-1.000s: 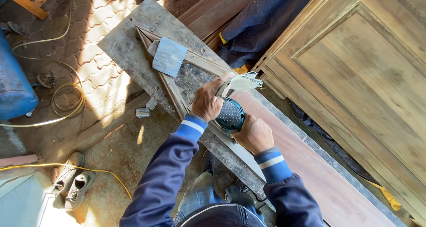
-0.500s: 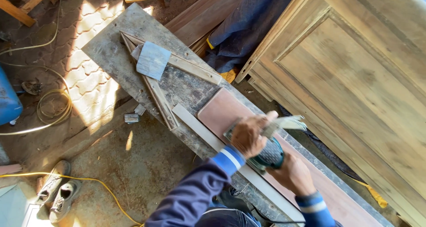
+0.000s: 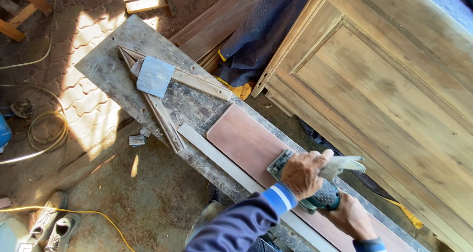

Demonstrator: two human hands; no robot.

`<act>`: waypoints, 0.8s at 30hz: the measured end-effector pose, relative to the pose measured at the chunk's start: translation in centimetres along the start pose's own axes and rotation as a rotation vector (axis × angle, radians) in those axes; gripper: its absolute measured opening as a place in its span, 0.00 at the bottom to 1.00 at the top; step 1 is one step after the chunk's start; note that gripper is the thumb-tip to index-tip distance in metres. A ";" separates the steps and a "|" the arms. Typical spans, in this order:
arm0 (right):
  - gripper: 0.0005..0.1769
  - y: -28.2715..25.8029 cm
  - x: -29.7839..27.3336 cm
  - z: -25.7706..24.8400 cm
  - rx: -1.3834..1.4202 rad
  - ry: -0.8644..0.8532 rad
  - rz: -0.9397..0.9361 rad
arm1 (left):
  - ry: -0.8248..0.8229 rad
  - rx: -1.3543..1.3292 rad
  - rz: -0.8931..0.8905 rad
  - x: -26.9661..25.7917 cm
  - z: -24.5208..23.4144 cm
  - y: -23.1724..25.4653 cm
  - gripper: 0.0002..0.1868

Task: Sanding a long piece of wood using an orbital sander and manual sandpaper.

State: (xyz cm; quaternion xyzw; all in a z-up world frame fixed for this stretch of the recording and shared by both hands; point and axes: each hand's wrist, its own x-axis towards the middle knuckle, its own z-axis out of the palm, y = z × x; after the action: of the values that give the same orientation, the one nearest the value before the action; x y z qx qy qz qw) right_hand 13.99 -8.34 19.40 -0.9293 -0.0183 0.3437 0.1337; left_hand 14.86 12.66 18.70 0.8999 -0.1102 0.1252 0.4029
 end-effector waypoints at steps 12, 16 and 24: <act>0.25 -18.1 7.9 -2.9 -0.113 0.059 -0.203 | 0.159 0.112 -0.080 4.9 -7.8 -15.8 0.24; 0.24 -24.0 8.8 -4.3 -0.149 0.040 -0.185 | 0.157 0.089 -0.094 6.8 -12.1 -18.7 0.26; 0.24 -28.4 10.4 -4.7 -0.046 0.134 -0.259 | 0.269 0.065 -0.035 8.8 -17.7 -19.7 0.24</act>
State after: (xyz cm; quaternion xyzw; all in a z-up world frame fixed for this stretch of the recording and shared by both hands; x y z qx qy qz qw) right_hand 26.66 19.26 23.67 -0.9429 -0.1368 0.2601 0.1567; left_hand 26.70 37.96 19.09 0.8893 -0.0351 0.2412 0.3869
